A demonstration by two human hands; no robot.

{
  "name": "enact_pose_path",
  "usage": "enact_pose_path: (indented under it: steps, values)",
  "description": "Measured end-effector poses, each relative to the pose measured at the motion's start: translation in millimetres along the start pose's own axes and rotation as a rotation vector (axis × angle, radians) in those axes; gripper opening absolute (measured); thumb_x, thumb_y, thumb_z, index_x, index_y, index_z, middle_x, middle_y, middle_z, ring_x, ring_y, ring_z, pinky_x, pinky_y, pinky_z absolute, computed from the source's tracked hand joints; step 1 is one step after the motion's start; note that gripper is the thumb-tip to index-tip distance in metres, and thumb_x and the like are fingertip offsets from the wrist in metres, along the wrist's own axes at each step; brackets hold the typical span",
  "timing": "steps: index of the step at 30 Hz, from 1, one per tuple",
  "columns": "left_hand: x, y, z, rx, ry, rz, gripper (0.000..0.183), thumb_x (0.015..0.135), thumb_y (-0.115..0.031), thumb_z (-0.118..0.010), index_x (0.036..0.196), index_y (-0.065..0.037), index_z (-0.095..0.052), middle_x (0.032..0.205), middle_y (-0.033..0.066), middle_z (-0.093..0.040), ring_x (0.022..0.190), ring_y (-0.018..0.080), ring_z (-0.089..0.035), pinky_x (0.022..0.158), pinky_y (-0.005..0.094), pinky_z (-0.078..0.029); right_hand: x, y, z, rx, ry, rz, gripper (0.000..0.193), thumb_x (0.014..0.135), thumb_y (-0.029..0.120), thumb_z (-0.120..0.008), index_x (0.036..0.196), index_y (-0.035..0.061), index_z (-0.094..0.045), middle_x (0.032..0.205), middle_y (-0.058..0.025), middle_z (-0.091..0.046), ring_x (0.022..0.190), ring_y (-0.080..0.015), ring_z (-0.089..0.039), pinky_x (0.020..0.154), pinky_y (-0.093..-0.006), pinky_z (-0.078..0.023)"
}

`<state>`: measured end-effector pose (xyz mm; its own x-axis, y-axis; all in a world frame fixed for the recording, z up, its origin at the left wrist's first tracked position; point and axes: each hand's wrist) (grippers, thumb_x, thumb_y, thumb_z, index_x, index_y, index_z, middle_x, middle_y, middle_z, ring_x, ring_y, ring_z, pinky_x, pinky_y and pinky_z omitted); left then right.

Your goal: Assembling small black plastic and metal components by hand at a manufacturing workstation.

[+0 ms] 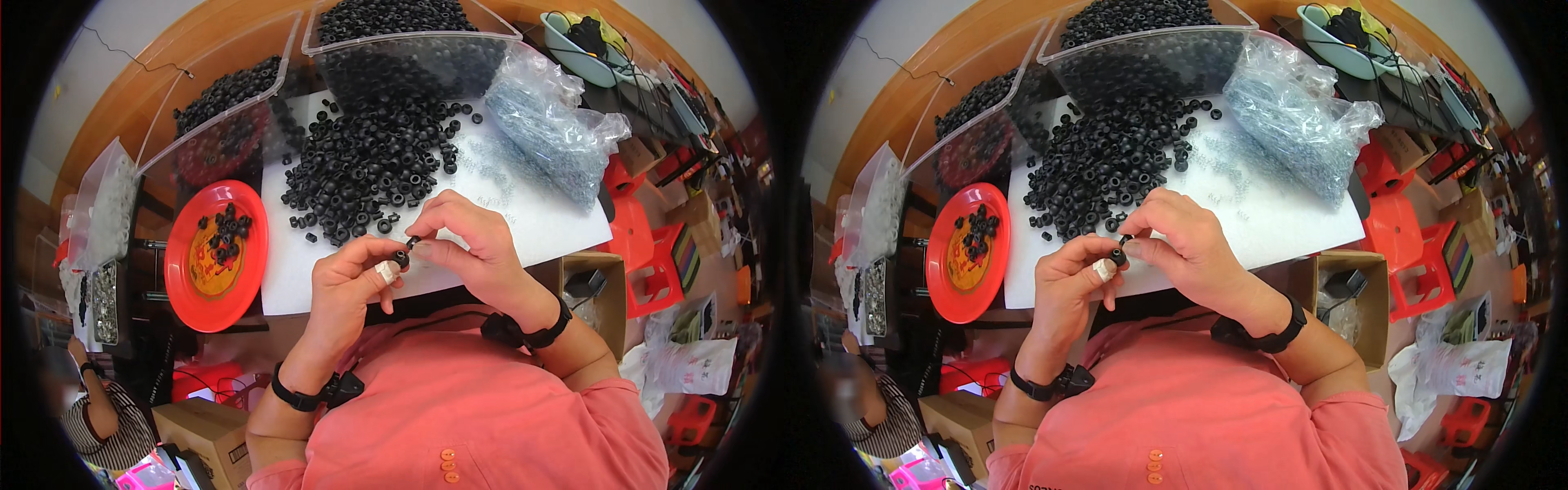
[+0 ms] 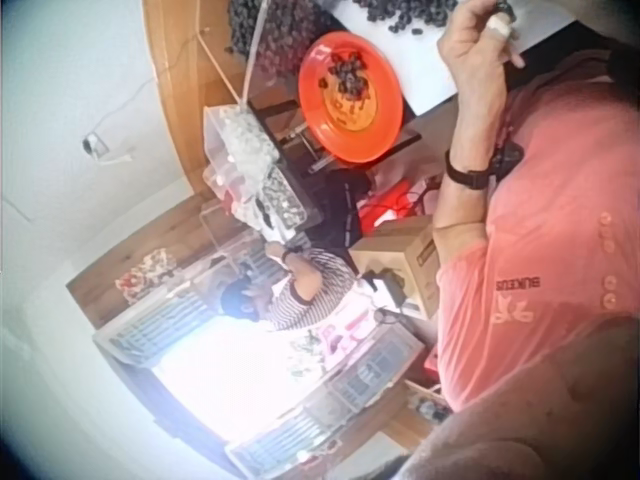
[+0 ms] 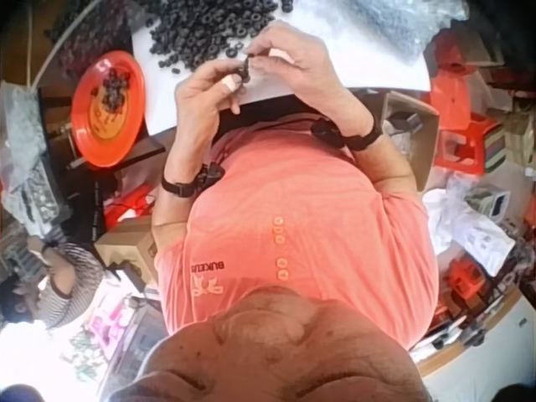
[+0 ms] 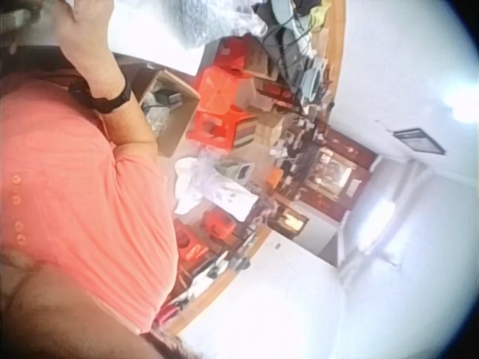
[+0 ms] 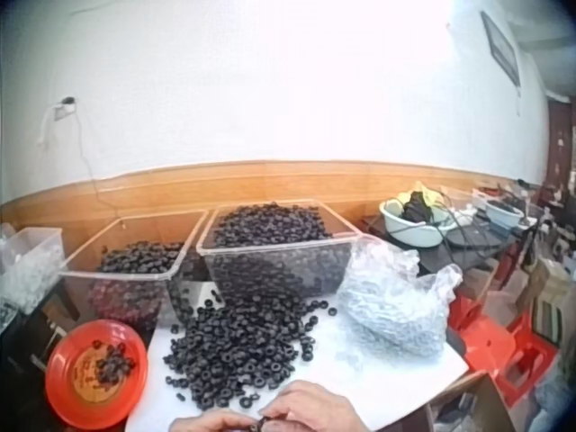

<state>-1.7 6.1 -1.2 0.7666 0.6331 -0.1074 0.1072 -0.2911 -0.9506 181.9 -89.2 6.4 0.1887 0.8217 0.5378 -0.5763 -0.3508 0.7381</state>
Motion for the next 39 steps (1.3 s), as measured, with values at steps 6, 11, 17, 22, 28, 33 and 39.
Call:
enact_pose_path:
  steps: [6, 11, 17, 22, 28, 33, 39]
  values:
    - [1, 1, 0, -0.022, 0.008, 0.016, 0.02, 0.095, 0.002, -0.063, 0.114, 0.005, -0.066, 0.096, 0.0128, -0.07, 0.072, 0.014, -0.066, 0.052, 0.0231, -0.052, 1, 0, -11, 0.226, 0.011, -0.04, 0.011, 0.085, -0.002, -0.07, 0.095, 0.0025, -0.068, 0.084, -0.0065, -0.061, 0.078, -0.0192, -0.064, 0.068, -0.0307, -0.05]
    - [1, 3, 1, -0.039, -0.008, 0.018, 0.018, 0.095, 0.001, -0.063, 0.112, 0.004, -0.066, 0.094, 0.0102, -0.07, 0.071, 0.012, -0.065, 0.052, 0.0224, -0.051, -2, -1, -12, 0.278, 0.041, -0.079, 0.01, 0.087, -0.003, -0.067, 0.095, 0.0014, -0.067, 0.086, -0.0072, -0.061, 0.08, -0.0174, -0.064, 0.071, -0.0291, -0.051]
    - [1, 0, -1, -0.044, -0.019, 0.026, 0.019, 0.094, 0.001, -0.065, 0.112, 0.004, -0.067, 0.092, 0.0086, -0.07, 0.066, 0.0101, -0.061, 0.052, 0.0217, -0.05, -3, -3, -10, 0.247, 0.016, -0.061, 0.011, 0.087, -0.004, -0.066, 0.097, 0.0005, -0.066, 0.086, -0.0074, -0.06, 0.079, -0.0167, -0.063, 0.07, -0.028, -0.051]
    - [0, 1, -2, -0.052, -0.038, 0.007, 0.021, 0.094, 0.001, -0.064, 0.115, 0.003, -0.067, 0.091, 0.0076, -0.069, 0.064, 0.0097, -0.06, 0.052, 0.0209, -0.049, -3, 0, -11, 0.066, -0.017, -0.002, 0.016, 0.081, -0.004, -0.068, 0.096, 0.0029, -0.066, 0.086, -0.0096, -0.059, 0.078, -0.0245, -0.061, 0.068, -0.0335, -0.049]
    - [1, 4, -1, -0.055, -0.03, -0.003, 0.02, 0.094, 0.001, -0.064, 0.114, 0.003, -0.067, 0.091, 0.0076, -0.069, 0.063, 0.0097, -0.06, 0.052, 0.0213, -0.049, 0, 1, -15, -0.201, -0.079, 0.236, 0.027, 0.073, -0.004, -0.071, 0.097, 0.0052, -0.065, 0.089, -0.0099, -0.059, 0.08, -0.031, -0.059, 0.069, -0.0389, -0.049]
    - [0, 4, -2, -0.05, -0.046, -0.001, 0.019, 0.094, 0.001, -0.064, 0.113, 0.003, -0.068, 0.09, 0.0074, -0.069, 0.061, 0.0095, -0.059, 0.052, 0.0211, -0.048, 0, 1, -14, -0.138, -0.024, 0.189, 0.027, 0.073, -0.005, -0.072, 0.097, 0.0044, -0.064, 0.088, -0.0097, -0.059, 0.079, -0.0305, -0.06, 0.068, -0.0384, -0.049]
    - [-2, 3, -3, -0.027, -0.061, 0.012, 0.019, 0.094, 0.001, -0.064, 0.112, 0.004, -0.068, 0.089, 0.0073, -0.069, 0.061, 0.0093, -0.058, 0.052, 0.0217, -0.047, 5, 3, -6, -0.148, -0.026, 0.121, 0.024, 0.073, -0.003, -0.072, 0.094, 0.0035, -0.062, 0.084, -0.0102, -0.056, 0.073, -0.0304, -0.059, 0.063, -0.0397, -0.048]
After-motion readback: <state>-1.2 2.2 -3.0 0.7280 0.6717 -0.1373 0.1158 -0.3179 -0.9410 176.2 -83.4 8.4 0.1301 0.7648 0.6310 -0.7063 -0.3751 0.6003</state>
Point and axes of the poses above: each hand's wrist, its own x-axis towards the middle knuckle, its own z-axis out of the back of the hand, y = z × x
